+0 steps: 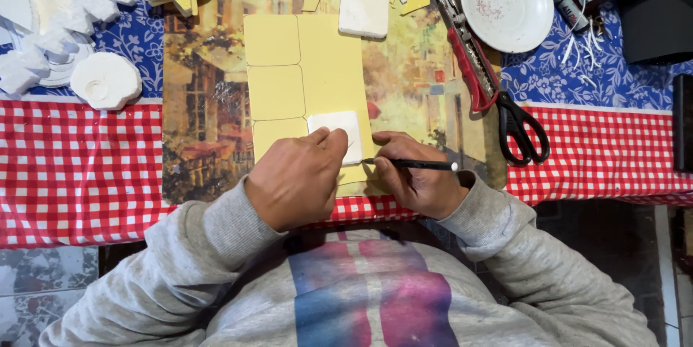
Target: Tracing square foam pieces onto a yellow sheet of paper using a pen.
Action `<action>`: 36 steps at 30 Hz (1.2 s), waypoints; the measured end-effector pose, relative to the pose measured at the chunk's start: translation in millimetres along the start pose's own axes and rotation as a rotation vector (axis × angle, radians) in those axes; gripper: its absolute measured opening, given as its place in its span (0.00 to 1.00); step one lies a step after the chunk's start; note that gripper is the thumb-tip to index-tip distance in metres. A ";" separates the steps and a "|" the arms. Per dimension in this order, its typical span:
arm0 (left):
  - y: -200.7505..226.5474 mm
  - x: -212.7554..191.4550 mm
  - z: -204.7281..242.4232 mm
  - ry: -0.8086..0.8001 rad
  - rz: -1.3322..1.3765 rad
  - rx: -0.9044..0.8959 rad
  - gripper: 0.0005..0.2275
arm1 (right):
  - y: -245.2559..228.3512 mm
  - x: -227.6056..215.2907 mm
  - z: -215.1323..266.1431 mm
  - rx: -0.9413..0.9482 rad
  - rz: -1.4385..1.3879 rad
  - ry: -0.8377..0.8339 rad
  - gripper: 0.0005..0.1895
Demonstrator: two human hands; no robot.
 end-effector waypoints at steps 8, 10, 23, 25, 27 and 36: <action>-1.1 1.9 -4.6 -0.075 -0.057 -0.003 0.09 | 4.2 0.9 1.3 0.023 -0.030 -0.016 0.03; -0.4 1.1 -5.3 -0.084 -0.060 -0.006 0.09 | 5.5 0.9 1.2 0.045 -0.023 -0.010 0.03; -15.2 -3.6 -24.9 -0.098 -0.249 0.063 0.07 | 3.1 -3.2 -1.3 0.069 -0.067 0.027 0.05; -18.8 -3.2 -27.5 -0.104 -0.244 0.049 0.07 | 2.9 -1.8 -1.2 0.068 -0.057 0.025 0.05; -22.3 -5.2 -31.6 -0.072 -0.210 0.052 0.09 | 3.3 -0.6 -2.5 0.021 -0.073 0.012 0.05; -23.2 -7.6 -32.4 -0.089 -0.212 0.034 0.10 | 1.7 -1.0 -2.5 0.060 -0.022 0.009 0.04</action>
Point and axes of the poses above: each hand's wrist, its own z-axis away from the middle knuckle, its own x-axis out of the palm, y = z × x, the point moved 6 cm from there along -z, towards the middle knuckle, and after that the axes turned 6 degrees about -z, right-handed, at the moved point
